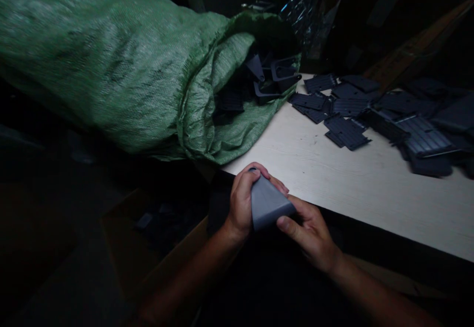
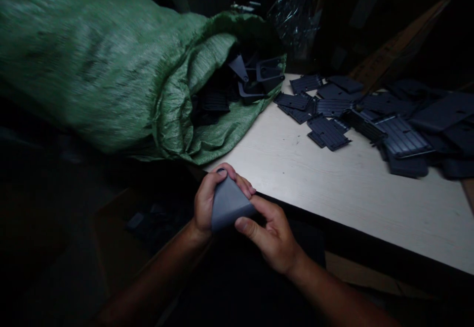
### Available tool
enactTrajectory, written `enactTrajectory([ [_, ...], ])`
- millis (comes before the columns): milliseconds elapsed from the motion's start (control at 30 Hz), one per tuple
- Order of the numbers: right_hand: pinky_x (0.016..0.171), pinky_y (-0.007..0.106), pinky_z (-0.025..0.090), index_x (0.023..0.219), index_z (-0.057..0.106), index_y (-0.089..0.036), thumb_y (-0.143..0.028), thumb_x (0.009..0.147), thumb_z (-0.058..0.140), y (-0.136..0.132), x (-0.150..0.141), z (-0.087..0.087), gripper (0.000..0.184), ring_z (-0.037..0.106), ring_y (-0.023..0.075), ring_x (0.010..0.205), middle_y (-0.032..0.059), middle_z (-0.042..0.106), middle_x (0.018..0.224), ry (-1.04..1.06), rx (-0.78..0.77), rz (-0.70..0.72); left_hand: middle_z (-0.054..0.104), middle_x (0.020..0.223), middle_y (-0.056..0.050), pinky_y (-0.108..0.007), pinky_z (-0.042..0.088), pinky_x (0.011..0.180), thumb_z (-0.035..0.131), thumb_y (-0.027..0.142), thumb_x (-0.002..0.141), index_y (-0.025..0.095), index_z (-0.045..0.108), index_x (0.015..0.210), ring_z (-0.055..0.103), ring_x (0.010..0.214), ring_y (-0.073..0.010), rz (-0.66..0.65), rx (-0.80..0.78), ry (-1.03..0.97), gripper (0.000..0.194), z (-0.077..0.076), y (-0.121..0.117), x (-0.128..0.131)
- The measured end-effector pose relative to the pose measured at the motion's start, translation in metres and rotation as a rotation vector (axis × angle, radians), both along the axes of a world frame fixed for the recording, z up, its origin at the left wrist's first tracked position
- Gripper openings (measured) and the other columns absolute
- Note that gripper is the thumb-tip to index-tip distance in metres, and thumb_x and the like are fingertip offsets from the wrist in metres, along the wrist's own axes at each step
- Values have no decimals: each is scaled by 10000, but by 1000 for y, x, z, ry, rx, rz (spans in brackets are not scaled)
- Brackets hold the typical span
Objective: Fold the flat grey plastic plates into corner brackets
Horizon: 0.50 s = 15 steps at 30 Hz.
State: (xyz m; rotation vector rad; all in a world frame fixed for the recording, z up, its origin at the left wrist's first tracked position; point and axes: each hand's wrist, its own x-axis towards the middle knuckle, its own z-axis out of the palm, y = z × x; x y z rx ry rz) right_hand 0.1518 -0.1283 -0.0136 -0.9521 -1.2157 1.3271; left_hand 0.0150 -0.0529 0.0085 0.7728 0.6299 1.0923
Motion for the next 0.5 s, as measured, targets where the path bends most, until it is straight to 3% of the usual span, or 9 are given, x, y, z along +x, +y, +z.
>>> enactTrajectory([
  [133,791,240,432,923,702,-186,-443,982,722,1,-9,5,264,516,164,828,-1,602,869,18,-46,6,727,694,-61,-372,548,801,463,314,943,199,597,827,716,748,-244,29,-30,26,211,-2,-4,-6],
  [267,882,261,463,1007,748,-189,-443,979,734,7,-11,8,256,581,189,939,21,675,970,54,-124,126,721,708,-51,-326,524,737,487,337,952,200,611,847,695,727,-224,64,-18,102,212,-6,0,-23],
  [367,832,256,500,1025,775,-195,-457,970,747,12,-12,9,269,629,184,897,22,714,961,51,-204,215,701,696,-42,-286,473,643,566,405,942,193,632,812,645,657,-197,61,-19,251,257,-13,-1,-42],
  [500,784,275,544,1057,786,-226,-488,948,768,14,-16,6,285,687,196,839,21,751,932,-169,-185,226,618,607,-19,-270,420,569,728,459,848,173,624,672,547,556,-148,94,-223,338,351,-31,-11,-71],
])
